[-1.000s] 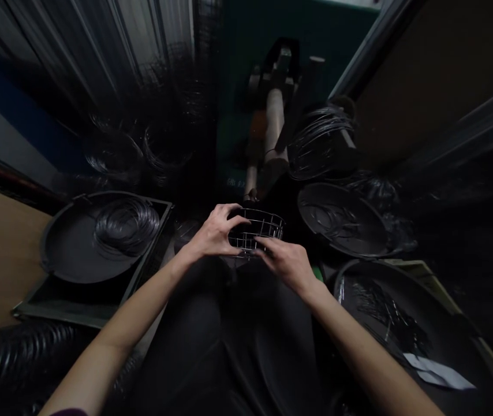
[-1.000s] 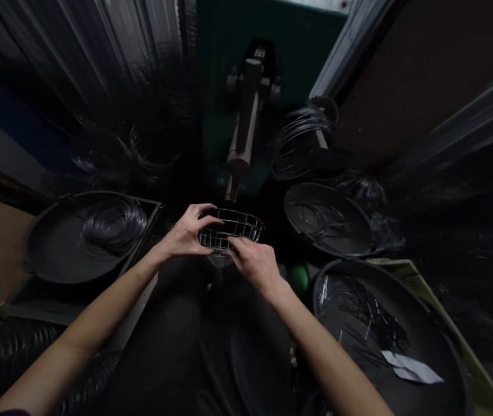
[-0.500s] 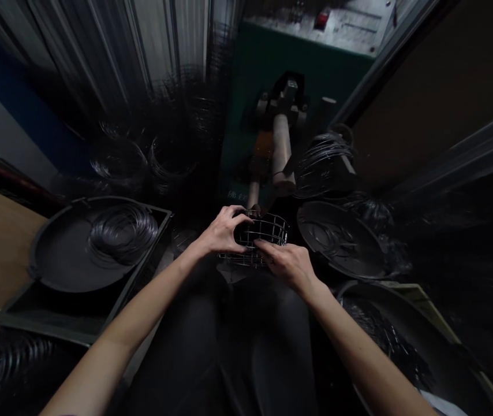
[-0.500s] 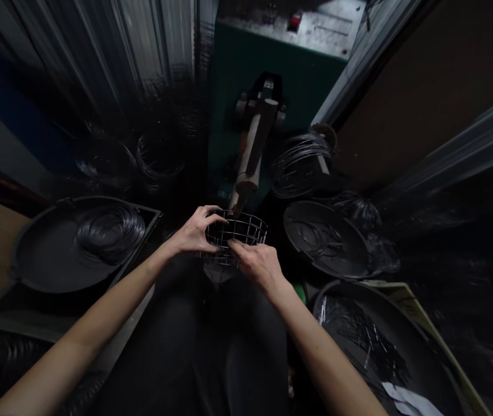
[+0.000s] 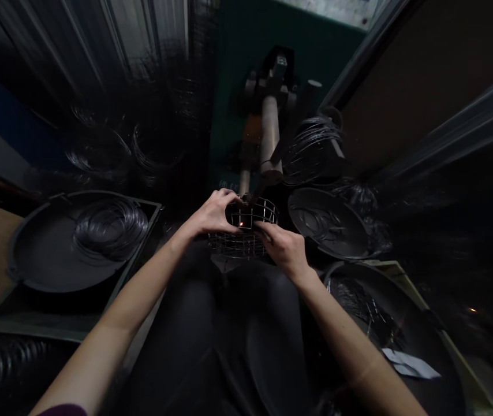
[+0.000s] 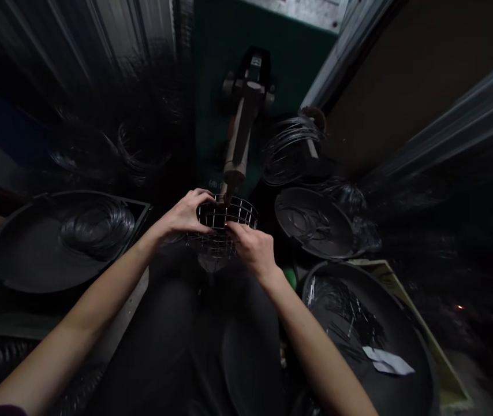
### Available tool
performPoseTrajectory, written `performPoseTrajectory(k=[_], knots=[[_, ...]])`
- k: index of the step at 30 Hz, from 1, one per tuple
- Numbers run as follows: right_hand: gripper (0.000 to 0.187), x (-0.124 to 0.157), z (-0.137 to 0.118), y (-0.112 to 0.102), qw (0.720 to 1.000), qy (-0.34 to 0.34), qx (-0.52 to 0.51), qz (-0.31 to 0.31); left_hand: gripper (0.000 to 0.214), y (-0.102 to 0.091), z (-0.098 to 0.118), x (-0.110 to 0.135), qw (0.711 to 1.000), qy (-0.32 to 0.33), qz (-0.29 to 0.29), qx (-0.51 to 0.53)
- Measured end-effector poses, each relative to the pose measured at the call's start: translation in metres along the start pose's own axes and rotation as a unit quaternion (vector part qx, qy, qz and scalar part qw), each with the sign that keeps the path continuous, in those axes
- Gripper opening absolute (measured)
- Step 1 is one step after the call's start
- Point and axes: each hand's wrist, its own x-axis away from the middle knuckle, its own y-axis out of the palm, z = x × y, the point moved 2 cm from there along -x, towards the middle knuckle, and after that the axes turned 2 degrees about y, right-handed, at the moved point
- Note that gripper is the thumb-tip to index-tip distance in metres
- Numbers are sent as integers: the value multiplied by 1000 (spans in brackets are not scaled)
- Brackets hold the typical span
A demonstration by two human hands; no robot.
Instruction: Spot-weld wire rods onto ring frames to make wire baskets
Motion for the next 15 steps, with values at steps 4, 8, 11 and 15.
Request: performPoseTrajectory(k=[4,8,11,15], knots=[[21,-2,6,5,998,62,-15,21,66,-2,-3,-10,1000,-23,4,-4],[22,-15,11,8,996,90,-21,14,63,-5,-10,-20,1000,-27,5,1],[22,-21,13,11,994,103,-26,7,63,-6,-15,-26,1000,-26,4,5],[21,-37,20,19,989,141,-46,14,66,-9,-20,-44,999,-32,5,-18]])
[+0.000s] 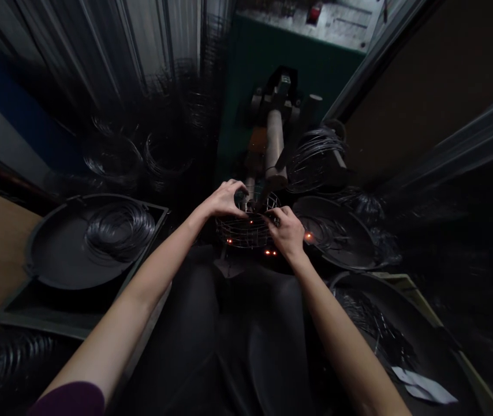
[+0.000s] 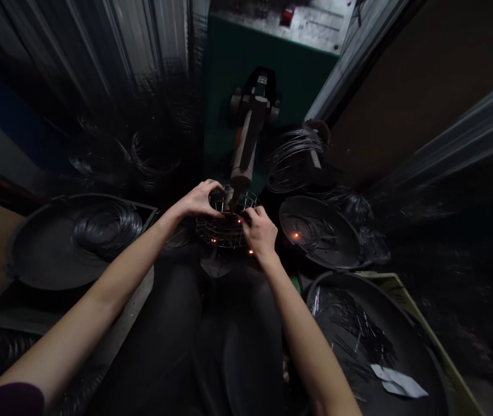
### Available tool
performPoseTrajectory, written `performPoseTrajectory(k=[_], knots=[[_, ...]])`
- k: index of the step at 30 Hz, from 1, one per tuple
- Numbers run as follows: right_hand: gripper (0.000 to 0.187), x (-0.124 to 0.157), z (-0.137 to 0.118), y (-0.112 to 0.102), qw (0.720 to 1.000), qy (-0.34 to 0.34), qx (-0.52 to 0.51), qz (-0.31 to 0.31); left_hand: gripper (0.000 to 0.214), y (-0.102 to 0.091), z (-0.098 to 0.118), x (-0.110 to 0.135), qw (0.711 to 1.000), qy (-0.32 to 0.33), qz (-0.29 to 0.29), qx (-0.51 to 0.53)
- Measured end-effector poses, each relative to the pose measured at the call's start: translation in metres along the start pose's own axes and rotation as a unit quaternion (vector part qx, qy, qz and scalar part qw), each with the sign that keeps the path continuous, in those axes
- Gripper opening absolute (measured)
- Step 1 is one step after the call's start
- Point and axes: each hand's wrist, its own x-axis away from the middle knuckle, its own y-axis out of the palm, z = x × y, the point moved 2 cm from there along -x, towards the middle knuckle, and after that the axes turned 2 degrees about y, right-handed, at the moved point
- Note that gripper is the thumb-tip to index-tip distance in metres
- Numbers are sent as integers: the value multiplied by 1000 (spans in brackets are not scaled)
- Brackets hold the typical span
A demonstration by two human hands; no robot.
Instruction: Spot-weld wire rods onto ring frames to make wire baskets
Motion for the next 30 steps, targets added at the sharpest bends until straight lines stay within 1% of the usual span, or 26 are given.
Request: performPoseTrajectory(k=[2,4,5,7,8,9,11,13,15,17,18,20,21,23,24,25,26,28,29,30], knots=[[23,-8,2,1,1000,19,-19,3,66,-2,-2,-8,1000,-2,-13,6],[29,-8,6,-6,998,39,-49,19,72,-3,-6,-9,999,1,-13,36],[32,-3,8,-13,996,53,-71,27,79,-3,-11,-6,998,2,-7,62],[41,19,16,-29,988,88,-128,21,97,0,-24,9,991,-4,19,133],[45,36,21,-37,983,108,-152,1,107,4,-34,19,984,-11,31,172],[49,56,26,-42,976,127,-171,-32,114,10,-43,30,976,-21,36,212],[49,100,40,-43,967,159,-165,-115,121,25,-61,49,957,-43,37,283],[50,145,55,-31,951,172,-157,-204,121,41,-74,63,937,-65,53,340],[50,182,68,-13,935,161,-169,-267,116,50,-80,70,922,-81,95,367],[46,204,78,-1,919,141,-197,-311,108,48,-77,76,919,-83,141,359],[43,208,80,2,911,137,-213,-324,103,43,-72,80,924,-74,155,343],[39,201,77,-4,904,150,-243,-319,92,27,-58,90,942,-44,163,289],[39,190,70,-11,905,162,-257,-297,86,18,-50,95,954,-27,160,252],[42,157,46,-29,907,178,-290,-250,76,0,-32,105,976,0,142,167],[43,138,31,-37,904,175,-308,-238,72,-7,-23,109,984,9,129,123],[40,118,15,-44,899,167,-326,-241,68,-12,-14,111,990,17,114,83],[36,98,-1,-48,892,150,-339,-259,66,-16,-6,111,994,24,97,47],[30,64,-27,-48,877,112,-348,-311,63,-16,8,110,998,32,59,-8],[27,51,-36,-45,877,93,-340,-327,63,-14,13,109,998,35,45,-28],[25,41,-42,-41,885,75,-322,-329,62,-11,17,107,998,39,36,-43]])
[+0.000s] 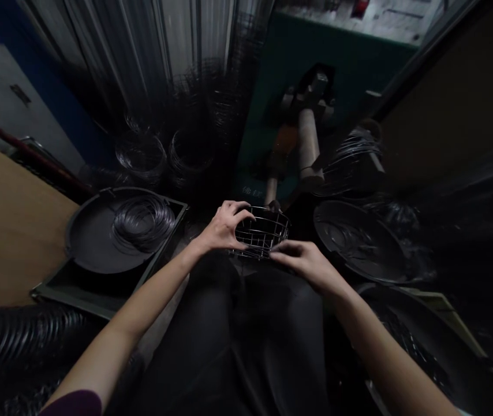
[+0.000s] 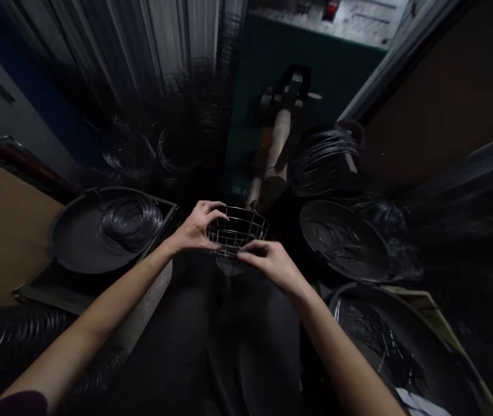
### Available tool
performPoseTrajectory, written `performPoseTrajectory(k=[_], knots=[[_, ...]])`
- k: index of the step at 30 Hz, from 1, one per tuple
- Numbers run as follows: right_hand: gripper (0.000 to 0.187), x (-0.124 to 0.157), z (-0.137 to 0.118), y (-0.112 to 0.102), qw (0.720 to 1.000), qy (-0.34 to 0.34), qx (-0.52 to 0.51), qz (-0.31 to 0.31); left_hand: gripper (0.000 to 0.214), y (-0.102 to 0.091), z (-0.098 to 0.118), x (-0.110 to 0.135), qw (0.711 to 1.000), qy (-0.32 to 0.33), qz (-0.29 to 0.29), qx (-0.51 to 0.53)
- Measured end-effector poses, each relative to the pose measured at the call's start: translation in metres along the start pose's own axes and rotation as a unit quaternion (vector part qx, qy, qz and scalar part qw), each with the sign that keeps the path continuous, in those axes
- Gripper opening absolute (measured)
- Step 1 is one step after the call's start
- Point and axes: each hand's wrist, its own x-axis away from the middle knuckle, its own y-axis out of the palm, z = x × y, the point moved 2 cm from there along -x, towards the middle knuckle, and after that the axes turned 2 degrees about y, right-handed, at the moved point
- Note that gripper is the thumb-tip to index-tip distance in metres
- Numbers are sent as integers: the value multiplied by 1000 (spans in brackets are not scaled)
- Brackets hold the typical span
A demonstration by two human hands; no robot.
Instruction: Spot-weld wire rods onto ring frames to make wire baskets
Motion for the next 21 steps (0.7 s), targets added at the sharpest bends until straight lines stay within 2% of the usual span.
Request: performPoseTrajectory(k=[3,5,8,12,17,21], knots=[[18,-18,-1,4,984,-60,155,62,62,10,5,-4,1000,14,-11,-17],[20,-18,5,9,944,-110,294,99,63,15,6,-7,1000,17,-7,-12],[38,-10,14,15,882,-156,432,109,65,20,6,-12,1000,15,-4,7],[40,-5,23,13,850,-182,482,110,64,27,7,-21,1000,6,-11,25],[35,-10,27,5,837,-202,492,131,66,30,4,-31,999,5,-19,35],[34,-15,27,0,839,-204,485,140,66,27,3,-38,999,6,-19,34]])
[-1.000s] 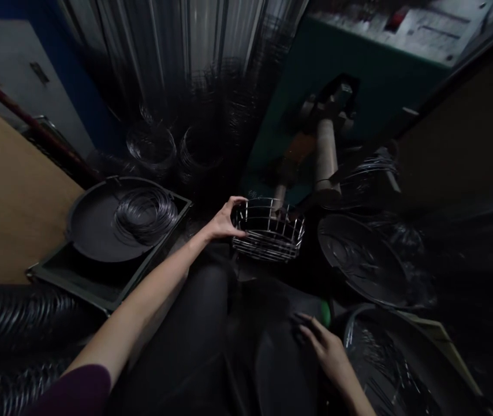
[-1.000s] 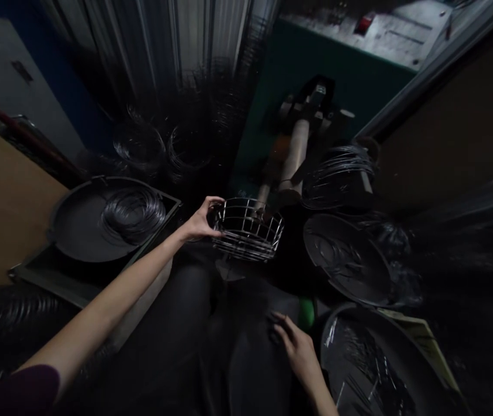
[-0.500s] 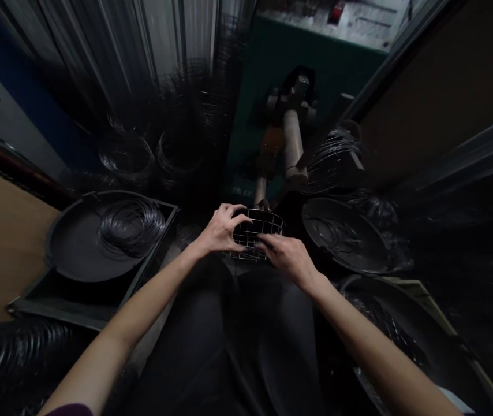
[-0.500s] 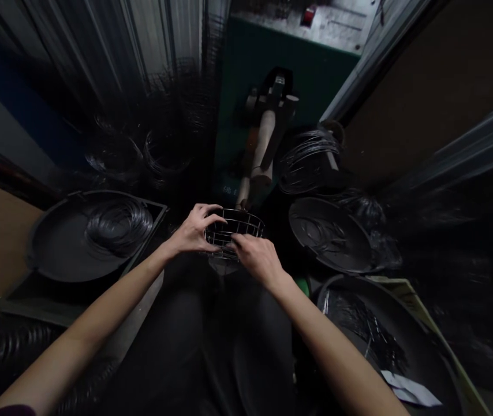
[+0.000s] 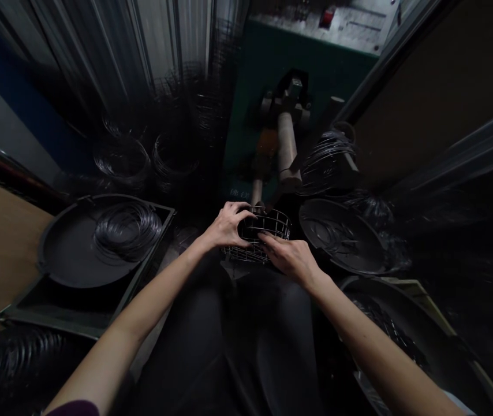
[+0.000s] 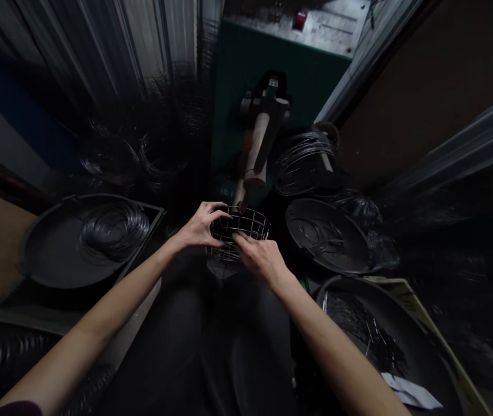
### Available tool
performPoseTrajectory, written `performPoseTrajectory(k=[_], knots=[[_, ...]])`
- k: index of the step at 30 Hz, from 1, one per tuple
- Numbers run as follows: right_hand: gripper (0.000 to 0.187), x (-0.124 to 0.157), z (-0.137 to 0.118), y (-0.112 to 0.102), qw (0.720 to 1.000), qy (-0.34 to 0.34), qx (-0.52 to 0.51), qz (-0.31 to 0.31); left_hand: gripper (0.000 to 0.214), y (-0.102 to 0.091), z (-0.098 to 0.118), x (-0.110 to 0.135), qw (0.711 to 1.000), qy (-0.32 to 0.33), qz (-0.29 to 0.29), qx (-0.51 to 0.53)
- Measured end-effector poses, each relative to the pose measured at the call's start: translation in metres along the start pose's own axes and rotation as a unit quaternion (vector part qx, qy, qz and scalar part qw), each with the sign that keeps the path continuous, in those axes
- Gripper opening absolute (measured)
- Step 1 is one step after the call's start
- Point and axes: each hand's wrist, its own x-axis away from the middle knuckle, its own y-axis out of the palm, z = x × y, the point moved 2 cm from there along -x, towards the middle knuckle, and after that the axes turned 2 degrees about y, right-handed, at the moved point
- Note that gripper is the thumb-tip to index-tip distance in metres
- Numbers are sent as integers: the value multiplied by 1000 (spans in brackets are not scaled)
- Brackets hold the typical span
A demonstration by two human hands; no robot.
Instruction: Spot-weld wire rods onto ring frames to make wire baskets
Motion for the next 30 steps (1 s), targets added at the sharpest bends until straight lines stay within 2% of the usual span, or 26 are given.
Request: performPoseTrajectory(k=[11,17,25,30], knots=[[30,-7,8,-4,1000,17,-14,10,61,-4,-5,-16,999,14,0,29],[22,-1,12,1,993,98,-31,61,64,-4,-12,-24,999,-9,2,38],[18,-20,28,5,980,151,-82,102,64,-8,-22,-46,1000,-1,11,21],[15,-34,40,11,967,189,-115,123,66,-13,-25,-62,999,-27,13,19]])
